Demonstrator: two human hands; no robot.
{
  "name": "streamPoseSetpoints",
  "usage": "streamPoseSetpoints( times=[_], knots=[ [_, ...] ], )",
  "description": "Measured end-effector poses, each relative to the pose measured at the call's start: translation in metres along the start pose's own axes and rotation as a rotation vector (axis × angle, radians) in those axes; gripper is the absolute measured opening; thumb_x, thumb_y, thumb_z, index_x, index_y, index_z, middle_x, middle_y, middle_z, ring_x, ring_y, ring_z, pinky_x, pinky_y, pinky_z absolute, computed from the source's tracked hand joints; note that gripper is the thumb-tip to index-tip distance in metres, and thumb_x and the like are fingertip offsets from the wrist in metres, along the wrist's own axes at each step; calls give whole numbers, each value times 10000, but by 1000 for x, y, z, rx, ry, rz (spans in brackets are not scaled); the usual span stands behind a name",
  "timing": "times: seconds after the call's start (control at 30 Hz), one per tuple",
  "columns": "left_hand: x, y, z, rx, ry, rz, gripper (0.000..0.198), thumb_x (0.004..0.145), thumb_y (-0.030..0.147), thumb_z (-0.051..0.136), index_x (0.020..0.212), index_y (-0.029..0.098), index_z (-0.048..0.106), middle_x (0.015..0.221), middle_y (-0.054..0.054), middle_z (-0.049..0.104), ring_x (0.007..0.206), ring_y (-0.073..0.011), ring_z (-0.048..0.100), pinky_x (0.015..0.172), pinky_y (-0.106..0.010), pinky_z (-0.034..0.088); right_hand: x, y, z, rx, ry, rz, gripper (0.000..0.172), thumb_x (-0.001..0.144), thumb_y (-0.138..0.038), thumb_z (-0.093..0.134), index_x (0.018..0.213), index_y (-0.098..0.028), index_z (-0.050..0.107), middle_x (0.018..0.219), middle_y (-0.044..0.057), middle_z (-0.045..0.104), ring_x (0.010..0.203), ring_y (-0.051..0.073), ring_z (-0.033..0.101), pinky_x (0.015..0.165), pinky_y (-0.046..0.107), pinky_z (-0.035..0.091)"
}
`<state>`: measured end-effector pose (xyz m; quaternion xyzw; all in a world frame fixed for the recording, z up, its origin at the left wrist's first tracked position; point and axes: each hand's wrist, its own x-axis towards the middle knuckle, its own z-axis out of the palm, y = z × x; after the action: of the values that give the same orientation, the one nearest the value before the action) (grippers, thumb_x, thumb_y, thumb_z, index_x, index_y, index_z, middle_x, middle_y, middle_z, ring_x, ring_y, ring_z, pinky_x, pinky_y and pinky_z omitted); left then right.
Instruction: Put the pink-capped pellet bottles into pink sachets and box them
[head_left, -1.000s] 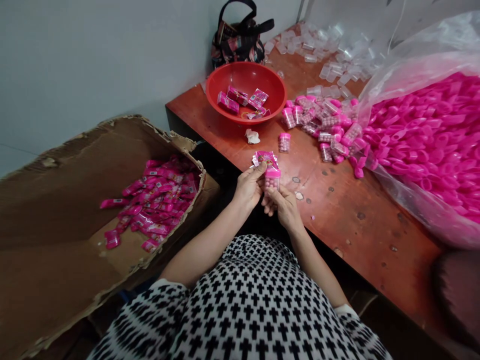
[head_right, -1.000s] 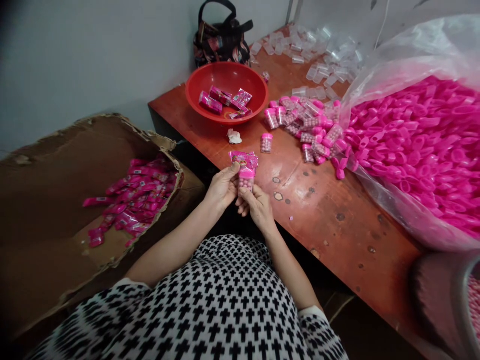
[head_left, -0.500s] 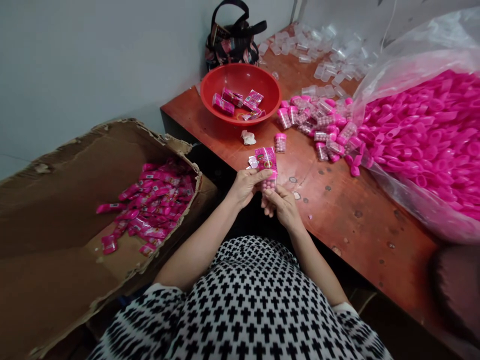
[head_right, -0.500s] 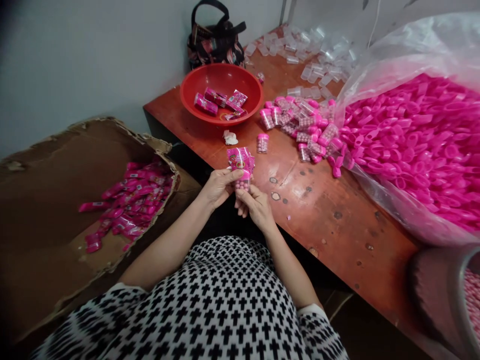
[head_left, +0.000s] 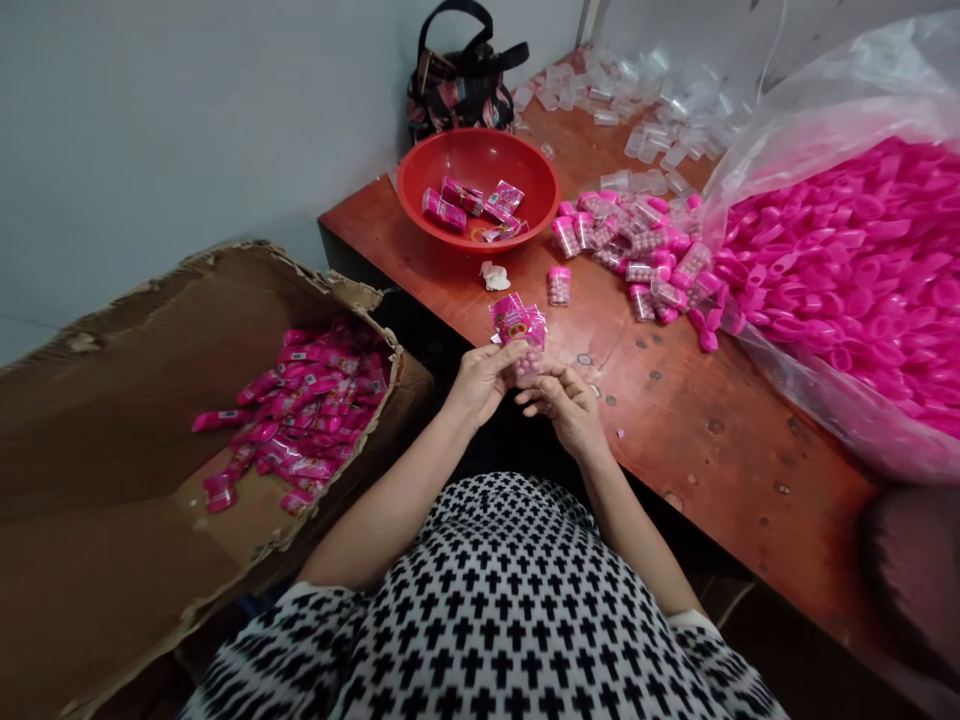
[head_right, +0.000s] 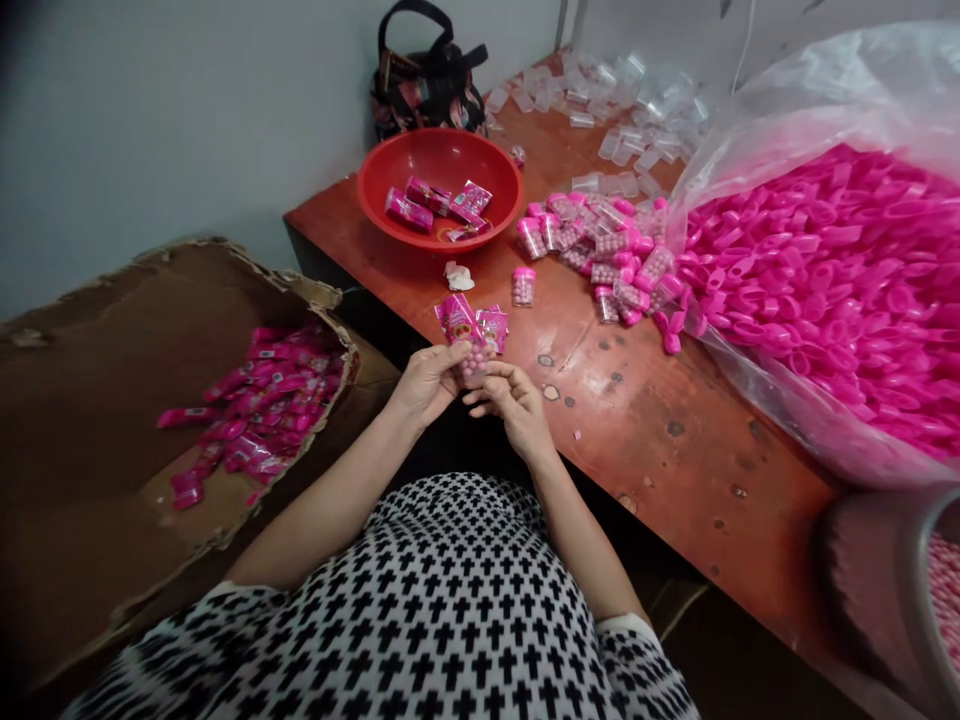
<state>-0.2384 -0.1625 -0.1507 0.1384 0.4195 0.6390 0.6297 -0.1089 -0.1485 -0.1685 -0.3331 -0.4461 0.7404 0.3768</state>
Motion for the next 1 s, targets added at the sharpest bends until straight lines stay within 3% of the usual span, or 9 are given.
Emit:
streamPoseSetpoints(
  times=[0.17,0.27,0.4,0.47,0.53,0.67,0.77,0.87,1.0],
  knots=[
    [-11,-7,-2,-53,-28,-19,248,594,273,800,596,87,636,551,-12,564,486,-77,504,463,-215,421,11,0,8,-4,68,3,289,728,-430,686,817,-202,533,647,-40,652,503,91,616,492,206,533],
    [-20,-4,-8,-74,-20,15,245,620,270,787,571,100,617,563,-15,575,498,-77,517,492,-219,436,20,-1,21,-11,36,8,295,730,-437,682,778,-204,509,602,-54,644,453,79,594,450,186,512],
    [-29,22,-26,-118,216,290,272,677,416,727,787,171,685,864,-68,706,823,-170,659,750,-280,519,23,-6,26,-63,-34,21,318,739,-481,654,800,-206,506,626,-44,668,478,86,615,432,174,493],
    [-26,33,-34,-99,365,432,346,720,507,654,902,214,686,984,-68,708,954,-194,651,854,-314,502,23,-9,18,-92,8,5,320,757,-497,629,800,-205,505,636,-38,672,474,82,613,419,168,478],
    [-16,34,-37,25,417,469,376,716,512,654,956,223,683,1028,-78,703,1008,-213,640,898,-341,483,24,-11,7,-121,73,-13,319,763,-495,623,780,-200,502,631,-37,666,459,76,599,408,163,462],
    [21,12,-26,573,220,506,401,577,289,809,961,243,706,1198,-72,641,1243,-253,486,1079,-392,308,23,-16,-10,-187,127,-5,296,767,-464,633,773,-191,518,619,-34,653,446,72,574,407,167,444],
    [48,-7,-20,873,146,540,335,589,179,792,902,272,719,1250,-49,609,1348,-267,346,1138,-468,129,22,-18,-17,-250,133,1,277,774,-451,626,776,-189,536,628,-29,651,456,73,566,428,178,447],
    [63,-16,-22,955,153,540,241,644,130,739,829,284,724,1238,-42,616,1342,-266,354,1131,-508,111,29,-20,-23,-318,153,-28,270,780,-445,615,758,-187,541,646,-25,644,491,74,566,472,188,458],
    [62,-18,-25,893,198,589,226,655,121,729,808,287,724,1208,-49,634,1318,-260,392,1105,-526,186,52,-16,-28,-386,215,-91,293,748,-445,641,877,-195,559,806,-4,658,655,99,610,555,210,481]
  ],
)
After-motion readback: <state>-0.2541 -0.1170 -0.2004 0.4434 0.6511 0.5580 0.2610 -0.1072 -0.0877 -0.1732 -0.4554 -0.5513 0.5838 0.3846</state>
